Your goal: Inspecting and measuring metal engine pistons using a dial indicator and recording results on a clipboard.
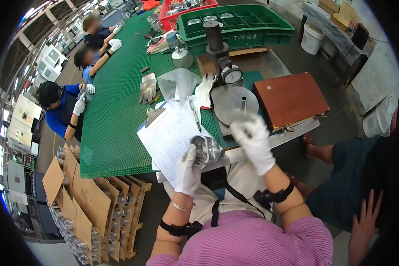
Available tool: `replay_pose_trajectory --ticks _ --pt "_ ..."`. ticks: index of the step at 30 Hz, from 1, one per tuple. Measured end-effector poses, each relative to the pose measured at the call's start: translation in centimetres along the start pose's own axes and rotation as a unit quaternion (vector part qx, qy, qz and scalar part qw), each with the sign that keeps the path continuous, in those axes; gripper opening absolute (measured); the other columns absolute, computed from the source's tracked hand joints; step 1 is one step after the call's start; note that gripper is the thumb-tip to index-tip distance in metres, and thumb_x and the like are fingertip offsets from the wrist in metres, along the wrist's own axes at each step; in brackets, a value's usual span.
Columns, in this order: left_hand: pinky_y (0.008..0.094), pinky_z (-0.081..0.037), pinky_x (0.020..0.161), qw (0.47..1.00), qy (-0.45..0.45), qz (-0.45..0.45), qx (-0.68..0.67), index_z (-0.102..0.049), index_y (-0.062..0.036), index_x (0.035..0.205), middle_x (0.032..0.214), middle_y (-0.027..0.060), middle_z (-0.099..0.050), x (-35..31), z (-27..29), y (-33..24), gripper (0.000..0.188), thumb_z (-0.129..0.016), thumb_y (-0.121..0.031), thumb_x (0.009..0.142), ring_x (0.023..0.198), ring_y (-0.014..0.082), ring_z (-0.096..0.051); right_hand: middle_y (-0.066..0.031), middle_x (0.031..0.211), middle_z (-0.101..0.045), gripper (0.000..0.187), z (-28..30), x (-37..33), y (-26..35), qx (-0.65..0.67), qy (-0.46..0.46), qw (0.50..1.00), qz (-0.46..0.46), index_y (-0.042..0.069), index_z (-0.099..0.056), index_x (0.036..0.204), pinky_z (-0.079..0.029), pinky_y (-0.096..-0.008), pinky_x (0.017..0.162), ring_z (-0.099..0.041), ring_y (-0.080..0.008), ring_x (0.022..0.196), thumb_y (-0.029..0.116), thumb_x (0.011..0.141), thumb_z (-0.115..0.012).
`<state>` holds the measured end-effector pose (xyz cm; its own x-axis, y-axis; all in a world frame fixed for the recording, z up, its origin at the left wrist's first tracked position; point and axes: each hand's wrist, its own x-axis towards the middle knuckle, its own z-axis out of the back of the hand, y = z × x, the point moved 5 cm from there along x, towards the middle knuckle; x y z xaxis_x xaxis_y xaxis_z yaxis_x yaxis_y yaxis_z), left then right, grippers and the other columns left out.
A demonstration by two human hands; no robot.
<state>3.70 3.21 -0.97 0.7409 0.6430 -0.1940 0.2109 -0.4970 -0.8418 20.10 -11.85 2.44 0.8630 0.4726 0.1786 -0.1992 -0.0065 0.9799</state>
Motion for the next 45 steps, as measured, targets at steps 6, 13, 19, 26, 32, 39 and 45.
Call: replay_pose_trajectory --ticks 6,13,19,26,32,39,45 --pt "0.0314 -0.048 0.095 0.993 0.094 -0.063 0.035 -0.059 0.0030 0.121 0.112 0.0096 -0.064 3.7 -5.1 -2.8 0.031 -0.050 -0.021 0.102 0.101 0.0146 -0.062 -0.0189 0.100 -0.063 0.031 3.0 6.7 5.0 -0.449 -0.061 0.880 0.143 0.016 -0.069 0.106 -0.050 -0.0455 0.077 -0.061 -0.0354 0.087 0.038 0.086 -0.064" --pt "0.0259 -0.043 0.095 0.997 0.037 -0.013 0.059 -0.059 0.0012 0.127 0.118 0.0059 -0.064 8.1 -8.3 -1.0 0.039 -0.057 -0.024 0.098 0.108 0.0123 -0.058 -0.0122 0.076 -0.067 0.034 3.9 7.3 1.8 -0.319 -0.040 0.941 0.106 0.004 -0.063 0.091 -0.050 -0.0376 0.064 -0.064 -0.0268 0.067 0.037 0.097 -0.054" --pt "0.0262 -0.044 0.094 0.989 0.113 -0.064 0.065 -0.059 0.0012 0.127 0.120 0.0065 -0.064 8.3 -9.1 0.5 0.037 -0.056 -0.023 0.099 0.107 0.0123 -0.059 -0.0011 0.071 -0.059 0.037 4.3 2.9 2.0 0.148 0.029 0.980 -0.126 0.001 -0.063 0.080 -0.044 -0.0226 0.058 -0.052 -0.0053 0.063 0.034 0.097 -0.060" --pt "0.0254 -0.046 0.082 0.983 0.034 -0.018 0.178 -0.063 0.0057 0.118 0.102 0.0067 -0.066 9.1 -11.6 -0.1 0.040 -0.057 -0.028 0.098 0.089 0.0118 -0.059 0.0032 0.068 -0.057 0.035 4.0 2.5 0.6 0.163 -0.013 0.978 -0.126 0.005 -0.064 0.083 -0.038 -0.0193 0.055 -0.048 -0.0032 0.059 0.035 0.100 -0.055" --pt "0.0256 -0.042 0.065 0.967 -0.003 -0.029 0.253 -0.068 0.0082 0.096 0.083 0.0052 -0.065 11.4 -11.5 1.5 0.040 -0.057 -0.031 0.098 0.071 0.0091 -0.050 0.0040 0.072 -0.057 0.034 4.3 2.9 -2.3 0.160 -0.074 0.975 -0.137 0.005 -0.064 0.100 -0.038 -0.0178 0.055 -0.046 -0.0018 0.060 0.035 0.104 -0.047" --pt "0.0267 -0.044 0.075 0.952 0.004 -0.012 0.304 -0.067 0.0050 0.106 0.094 0.0046 -0.065 11.8 -11.4 2.0 0.039 -0.058 -0.032 0.097 0.083 0.0108 -0.054 0.0022 0.073 -0.059 0.032 3.9 3.8 -4.1 0.154 -0.061 0.977 -0.136 0.003 -0.064 0.105 -0.040 -0.0209 0.057 -0.048 -0.0040 0.062 0.030 0.103 -0.048" --pt "0.0355 -0.047 0.076 0.871 -0.010 -0.133 0.473 -0.062 0.0064 0.108 0.090 0.0186 -0.066 11.7 -11.0 0.4 0.042 -0.050 -0.033 0.100 0.078 0.0270 -0.060 0.0028 0.071 -0.060 0.031 4.1 4.0 -3.8 0.152 -0.080 0.978 -0.114 0.002 -0.065 0.107 -0.039 -0.0210 0.055 -0.047 -0.0032 0.060 0.030 0.101 -0.054"
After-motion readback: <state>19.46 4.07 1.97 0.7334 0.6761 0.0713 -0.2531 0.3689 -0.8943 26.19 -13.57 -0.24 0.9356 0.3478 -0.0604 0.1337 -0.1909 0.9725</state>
